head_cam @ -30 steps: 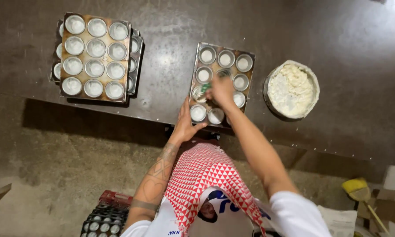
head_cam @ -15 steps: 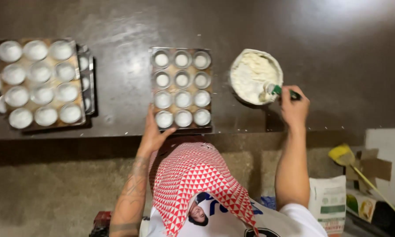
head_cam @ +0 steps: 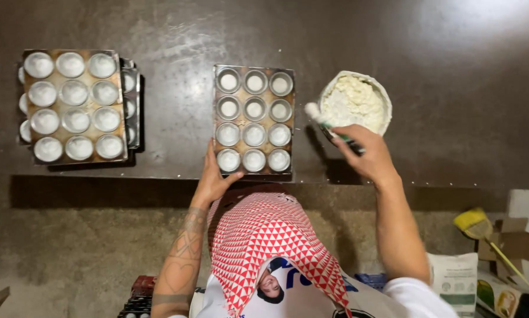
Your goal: The person uses a brush to apply a white substance from a bowl into the cups of a muffin tin, repeatedly dipping the brush and coating each cup before moving the tin aside to repeat the process on another.
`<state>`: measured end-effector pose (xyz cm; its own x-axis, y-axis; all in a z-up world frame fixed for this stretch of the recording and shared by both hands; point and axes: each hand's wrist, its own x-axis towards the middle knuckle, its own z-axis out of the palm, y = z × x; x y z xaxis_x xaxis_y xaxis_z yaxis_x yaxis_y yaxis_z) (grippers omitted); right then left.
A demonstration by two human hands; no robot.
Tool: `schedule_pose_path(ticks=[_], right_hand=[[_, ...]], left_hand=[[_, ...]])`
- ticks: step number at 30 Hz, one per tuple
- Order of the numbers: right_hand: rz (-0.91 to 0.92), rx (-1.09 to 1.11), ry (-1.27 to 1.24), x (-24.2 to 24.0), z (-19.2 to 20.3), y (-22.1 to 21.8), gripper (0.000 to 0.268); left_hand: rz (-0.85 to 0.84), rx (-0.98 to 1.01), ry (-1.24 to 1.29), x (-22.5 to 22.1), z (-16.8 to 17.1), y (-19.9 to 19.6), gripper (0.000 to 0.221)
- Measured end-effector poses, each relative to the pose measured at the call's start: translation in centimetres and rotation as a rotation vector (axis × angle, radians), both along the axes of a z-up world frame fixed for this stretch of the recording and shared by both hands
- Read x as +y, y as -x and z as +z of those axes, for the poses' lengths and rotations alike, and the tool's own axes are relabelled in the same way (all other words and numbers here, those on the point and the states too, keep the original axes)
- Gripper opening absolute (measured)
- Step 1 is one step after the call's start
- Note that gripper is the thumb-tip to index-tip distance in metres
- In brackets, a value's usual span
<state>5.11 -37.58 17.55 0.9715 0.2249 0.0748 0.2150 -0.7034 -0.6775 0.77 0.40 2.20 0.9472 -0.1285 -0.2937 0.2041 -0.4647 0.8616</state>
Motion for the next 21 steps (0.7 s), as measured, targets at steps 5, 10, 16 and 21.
schedule_pose_path(ticks=[5, 10, 16, 21], right_hand=[[0.516, 0.005, 0.547, 4.9, 0.4, -4.9, 0.043], [0.308, -0.026, 0.215, 8.5, -10.8, -10.5, 0.011], [-0.747, 0.556, -1.269, 6.2, -21.8, -9.9, 0.041], [-0.648, 0.343, -1.418, 0.6, -15.3, 2.0, 0.048]], left_hand=[[-0.006, 0.004, 0.018, 0.2, 0.2, 0.1, 0.131], [0.0, 0.021, 0.013, 0.1, 0.2, -0.1, 0.13], [0.007, 0.037, 0.015, 0.1, 0.4, 0.3, 0.129], [-0.01, 0.005, -0.004, 0.2, 0.0, 0.0, 0.129]])
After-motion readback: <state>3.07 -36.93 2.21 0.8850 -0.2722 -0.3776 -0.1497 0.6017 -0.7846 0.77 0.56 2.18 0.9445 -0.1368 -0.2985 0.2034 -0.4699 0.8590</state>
